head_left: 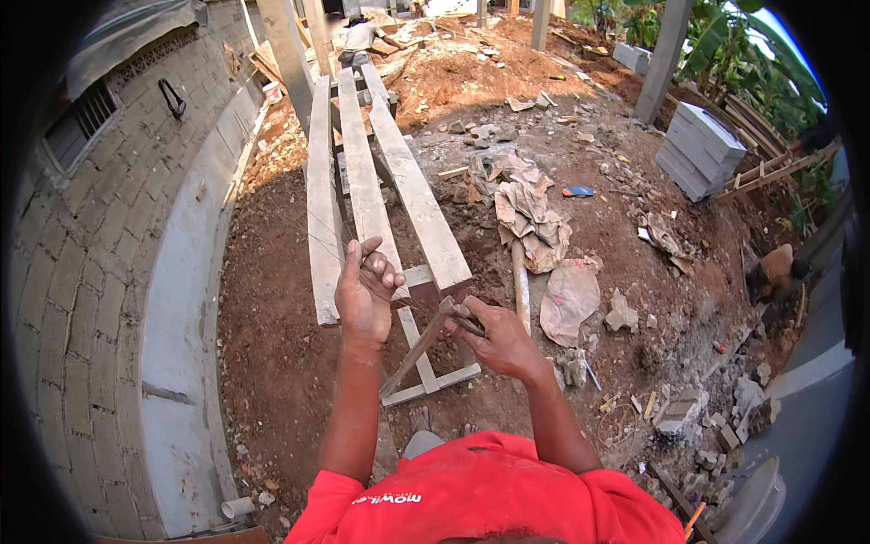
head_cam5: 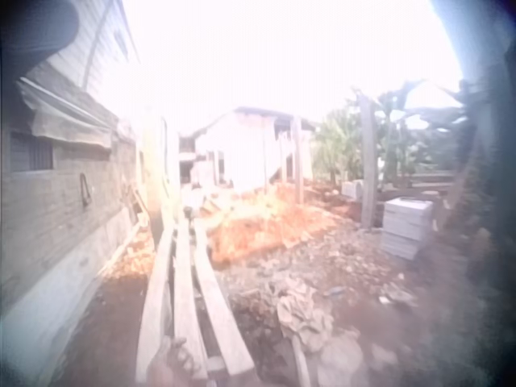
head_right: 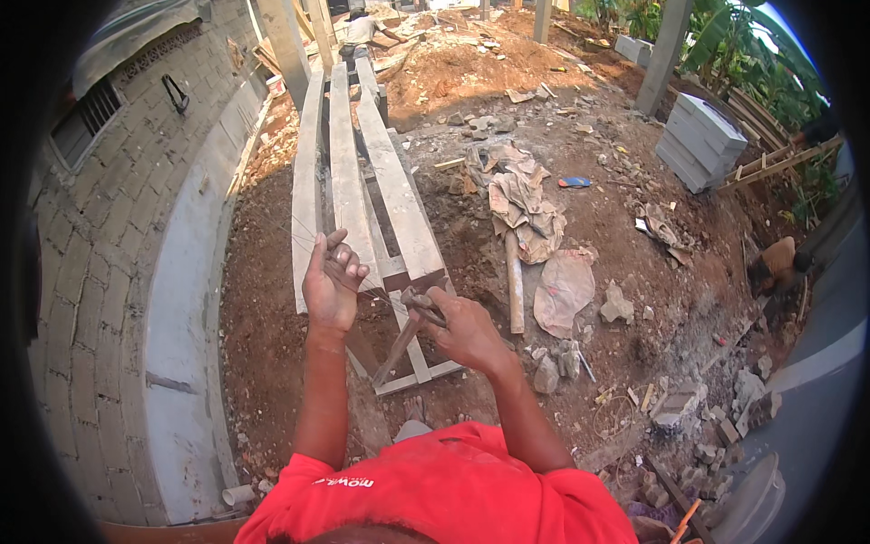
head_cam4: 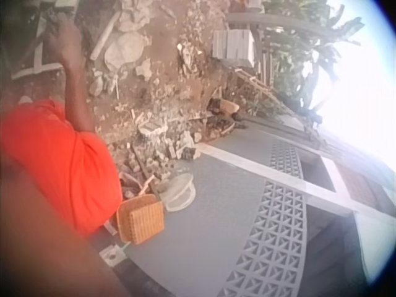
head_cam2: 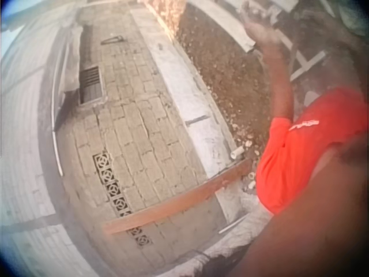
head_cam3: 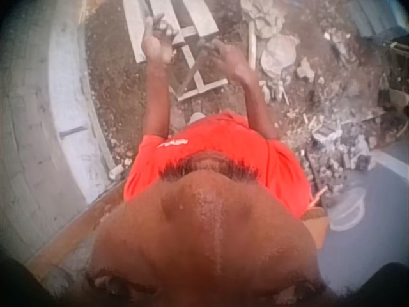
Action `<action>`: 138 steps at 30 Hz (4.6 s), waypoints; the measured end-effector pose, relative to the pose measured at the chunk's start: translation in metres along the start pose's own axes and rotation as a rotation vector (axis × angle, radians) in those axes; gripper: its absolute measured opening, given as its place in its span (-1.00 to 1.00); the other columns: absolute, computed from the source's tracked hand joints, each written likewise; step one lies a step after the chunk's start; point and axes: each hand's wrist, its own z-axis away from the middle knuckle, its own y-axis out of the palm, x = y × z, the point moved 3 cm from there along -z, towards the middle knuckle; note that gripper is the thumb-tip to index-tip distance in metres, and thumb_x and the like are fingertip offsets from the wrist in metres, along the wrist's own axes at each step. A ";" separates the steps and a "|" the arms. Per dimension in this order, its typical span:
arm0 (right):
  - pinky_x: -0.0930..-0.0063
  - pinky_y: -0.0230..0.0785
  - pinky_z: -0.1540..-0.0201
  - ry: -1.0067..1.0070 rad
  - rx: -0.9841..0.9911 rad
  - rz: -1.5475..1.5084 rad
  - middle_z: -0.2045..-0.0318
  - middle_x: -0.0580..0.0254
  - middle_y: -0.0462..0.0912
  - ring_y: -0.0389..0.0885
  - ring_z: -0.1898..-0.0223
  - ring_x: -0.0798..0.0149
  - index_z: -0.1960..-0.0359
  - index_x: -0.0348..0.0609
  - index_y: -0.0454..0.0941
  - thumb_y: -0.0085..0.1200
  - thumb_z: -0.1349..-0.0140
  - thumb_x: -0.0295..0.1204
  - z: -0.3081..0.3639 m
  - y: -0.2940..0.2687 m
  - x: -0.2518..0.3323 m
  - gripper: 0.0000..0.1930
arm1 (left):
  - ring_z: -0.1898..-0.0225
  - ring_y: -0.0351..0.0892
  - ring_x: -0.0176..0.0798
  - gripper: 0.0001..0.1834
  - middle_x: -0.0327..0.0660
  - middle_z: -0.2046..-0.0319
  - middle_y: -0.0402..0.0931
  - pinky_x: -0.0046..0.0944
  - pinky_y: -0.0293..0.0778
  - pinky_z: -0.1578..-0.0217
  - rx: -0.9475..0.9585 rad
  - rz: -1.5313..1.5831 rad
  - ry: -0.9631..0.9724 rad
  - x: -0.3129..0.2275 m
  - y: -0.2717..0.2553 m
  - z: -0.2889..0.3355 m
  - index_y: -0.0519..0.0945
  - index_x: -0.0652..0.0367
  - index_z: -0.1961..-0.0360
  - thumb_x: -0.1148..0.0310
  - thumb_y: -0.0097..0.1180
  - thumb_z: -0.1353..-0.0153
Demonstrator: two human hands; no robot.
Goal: The person assembles a wooden frame using planks and metal rods. They position the planks, insert rods, and secure them with pliers. The person works on a construction site with visible debris and other workers in the background.
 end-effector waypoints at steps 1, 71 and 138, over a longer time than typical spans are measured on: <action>0.09 0.45 0.19 -0.011 0.036 -0.023 0.36 -0.07 0.66 0.65 0.28 -0.15 0.06 -0.19 0.57 0.23 -0.42 -0.17 0.007 0.002 0.000 -0.67 | 0.57 0.31 -0.46 -0.59 -0.41 0.52 0.32 -0.38 0.39 0.49 -0.003 0.095 0.027 -0.004 -0.007 -0.001 0.52 0.28 -0.01 0.08 -0.05 -0.60; 0.56 0.27 0.37 0.179 0.034 -0.669 0.47 0.52 0.47 0.37 0.42 0.58 0.07 -0.14 0.64 0.20 -0.48 -0.31 0.062 0.045 -0.009 -0.82 | 0.60 0.35 -0.49 -0.73 -0.21 0.20 0.61 -0.49 0.11 0.76 -0.184 0.240 -0.068 0.081 -0.005 0.076 0.51 0.17 -0.11 0.32 0.07 -0.48; 0.62 0.29 0.45 0.156 -0.047 -0.861 0.45 0.51 0.52 0.43 0.44 0.62 -0.10 -0.10 0.57 0.14 -0.52 -0.13 0.059 0.003 -0.042 -0.66 | 0.12 0.70 -0.15 -0.76 0.06 0.03 0.67 -0.21 0.68 0.17 0.318 -0.394 0.003 0.134 -0.001 0.072 0.55 0.36 -0.07 0.56 0.13 -0.43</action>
